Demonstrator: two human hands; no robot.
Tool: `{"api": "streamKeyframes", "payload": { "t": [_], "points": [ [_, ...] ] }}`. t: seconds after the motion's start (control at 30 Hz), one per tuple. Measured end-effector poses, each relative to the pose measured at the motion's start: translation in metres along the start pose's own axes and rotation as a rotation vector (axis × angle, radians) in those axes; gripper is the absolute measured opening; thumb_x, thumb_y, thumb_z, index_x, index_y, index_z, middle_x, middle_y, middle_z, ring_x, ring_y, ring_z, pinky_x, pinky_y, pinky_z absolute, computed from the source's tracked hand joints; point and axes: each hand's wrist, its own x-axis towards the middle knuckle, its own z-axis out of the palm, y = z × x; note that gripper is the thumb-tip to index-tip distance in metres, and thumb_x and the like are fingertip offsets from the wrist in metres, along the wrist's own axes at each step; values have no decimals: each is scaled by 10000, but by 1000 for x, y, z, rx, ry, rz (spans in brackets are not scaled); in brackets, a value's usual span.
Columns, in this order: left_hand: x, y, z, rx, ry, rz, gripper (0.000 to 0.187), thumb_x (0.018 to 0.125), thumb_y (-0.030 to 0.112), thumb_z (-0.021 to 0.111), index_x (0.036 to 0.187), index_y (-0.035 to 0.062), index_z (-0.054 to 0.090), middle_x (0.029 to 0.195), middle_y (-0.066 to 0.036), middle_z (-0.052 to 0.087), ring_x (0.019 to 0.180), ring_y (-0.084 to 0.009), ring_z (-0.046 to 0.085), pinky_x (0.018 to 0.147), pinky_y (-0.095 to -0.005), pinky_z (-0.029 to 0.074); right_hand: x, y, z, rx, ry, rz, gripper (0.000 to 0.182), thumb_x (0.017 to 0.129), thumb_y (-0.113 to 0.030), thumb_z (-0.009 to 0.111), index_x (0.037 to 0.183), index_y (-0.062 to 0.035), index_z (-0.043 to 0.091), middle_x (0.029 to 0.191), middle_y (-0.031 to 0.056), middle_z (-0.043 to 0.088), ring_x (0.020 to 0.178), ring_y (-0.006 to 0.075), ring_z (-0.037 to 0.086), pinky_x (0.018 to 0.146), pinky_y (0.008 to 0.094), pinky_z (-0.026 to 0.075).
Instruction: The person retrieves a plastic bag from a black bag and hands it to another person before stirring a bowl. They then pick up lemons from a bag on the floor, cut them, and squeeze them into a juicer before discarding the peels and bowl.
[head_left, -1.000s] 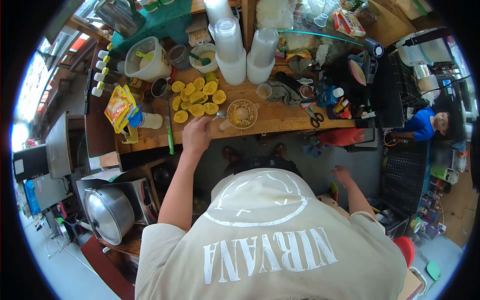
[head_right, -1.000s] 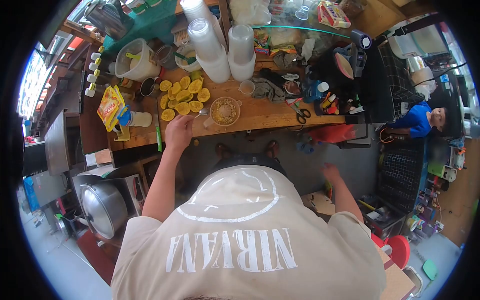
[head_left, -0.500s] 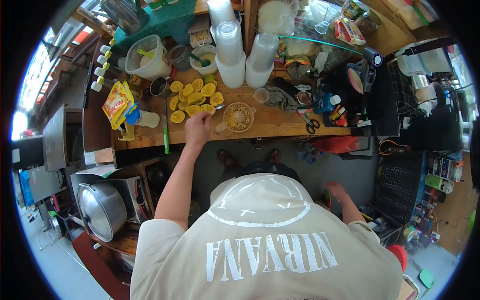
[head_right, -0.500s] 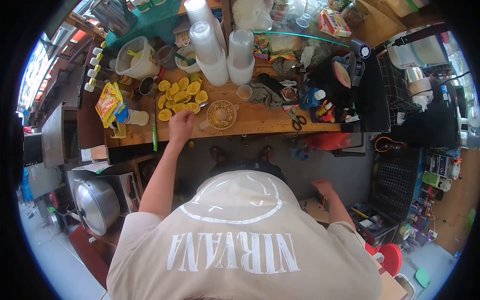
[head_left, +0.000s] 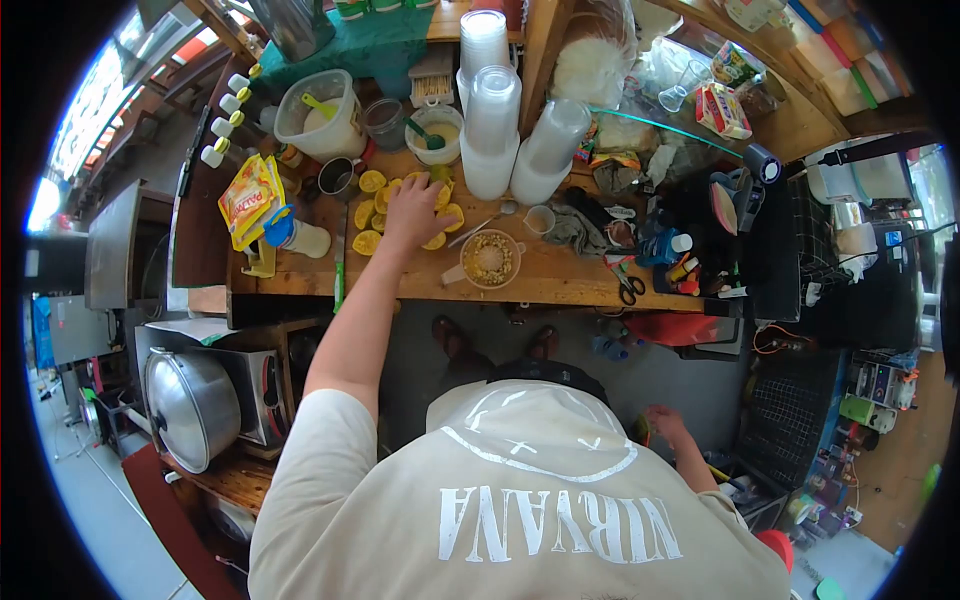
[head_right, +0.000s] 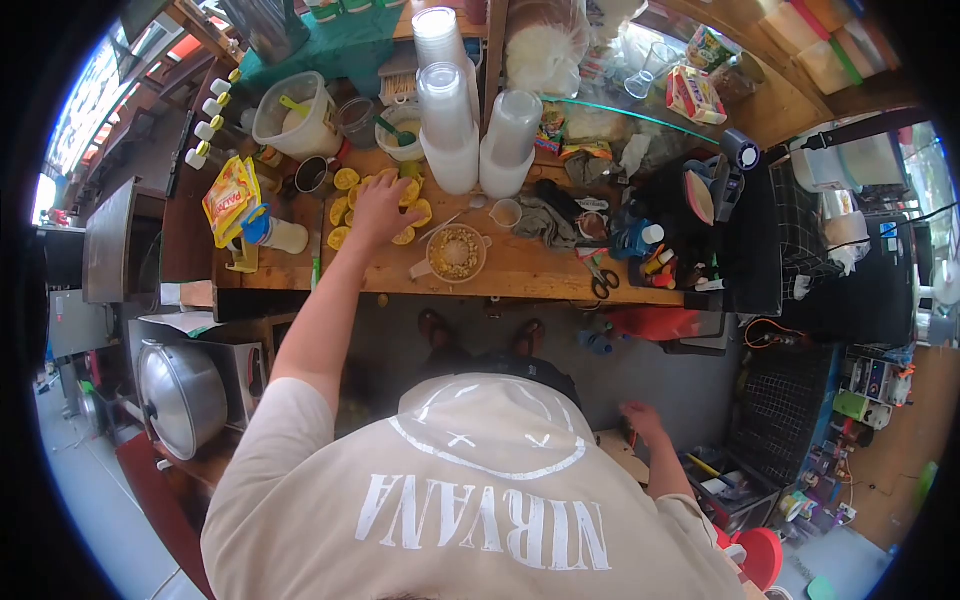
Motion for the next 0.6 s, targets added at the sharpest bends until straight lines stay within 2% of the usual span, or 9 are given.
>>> {"api": "streamKeyframes", "payload": {
  "t": [0.03, 0.07, 0.13, 0.23, 0.27, 0.3, 0.33, 0.4, 0.6],
  "points": [
    [4, -3, 0, 88, -46, 65, 696, 678, 424, 829, 1279, 132, 634, 1405, -154, 555, 1301, -367, 504, 1045, -549, 398, -6, -2, -1, 1, 5, -3, 438, 898, -327, 716, 1230, -44, 686, 1090, 75, 717, 966, 195, 634, 854, 346, 496],
    [8, -4, 3, 86, -40, 67, 696, 678, 424, 829, 1279, 132, 634, 1405, -154, 555, 1301, -367, 504, 1045, -549, 398, -12, -3, -2, 3, 7, 1, 437, 898, -323, 717, 1230, -40, 686, 1085, 77, 718, 956, 193, 636, 848, 340, 498],
    [17, -1, 4, 70, -200, 153, 879, 639, 464, 848, 1401, 143, 547, 1510, -173, 452, 1380, -409, 421, 1105, -586, 333, -18, -3, -3, 3, 16, 3, 436, 899, -319, 717, 1230, -37, 686, 1080, 78, 719, 947, 190, 638, 842, 335, 500],
    [22, 3, 13, 141, -199, 160, 873, 632, 451, 844, 1393, 148, 544, 1504, -163, 459, 1353, -402, 452, 1095, -610, 333, -24, 3, -6, 22, 43, 21, 415, 900, -304, 715, 1224, -47, 690, 1073, 74, 718, 930, 180, 639, 819, 329, 506],
    [25, 1, 14, 137, -194, 157, 873, 632, 451, 844, 1393, 148, 544, 1504, -163, 459, 1353, -402, 452, 1095, -610, 333, -25, 6, -8, 5, 15, 37, 427, 899, -299, 697, 1267, -84, 672, 1074, 49, 705, 926, 164, 625, 801, 330, 497],
    [28, 1, 10, 164, -286, 129, 852, 636, 439, 840, 1381, 145, 548, 1499, -152, 463, 1333, -389, 470, 1093, -615, 333, -26, 7, -9, -14, -15, 53, 447, 897, -295, 679, 1309, -122, 654, 1075, 23, 691, 923, 147, 610, 783, 330, 488],
    [30, 0, 8, 190, -378, 100, 832, 640, 426, 835, 1370, 143, 553, 1494, -141, 468, 1313, -375, 489, 1091, -620, 332, -24, 13, -8, -19, -12, 52, 447, 897, -295, 679, 1309, -122, 654, 1075, 23, 691, 923, 147, 610, 783, 330, 488],
    [29, -5, 11, 221, -366, 118, 805, 653, 409, 828, 1360, 137, 555, 1483, -130, 476, 1285, -364, 506, 1083, -614, 346, -22, 20, -6, 24, 43, 73, 431, 898, -301, 719, 1257, -66, 678, 1106, 74, 716, 952, 176, 646, 807, 331, 514],
    [32, -14, 17, 308, -389, 92, 744, 687, 385, 811, 1339, 123, 567, 1453, -82, 501, 1231, -341, 536, 1050, -593, 394, -16, 17, -4, 46, 33, 66, 442, 884, -301, 726, 1263, -79, 679, 1097, 70, 711, 973, 172, 645, 840, 335, 517]
  ]
}}
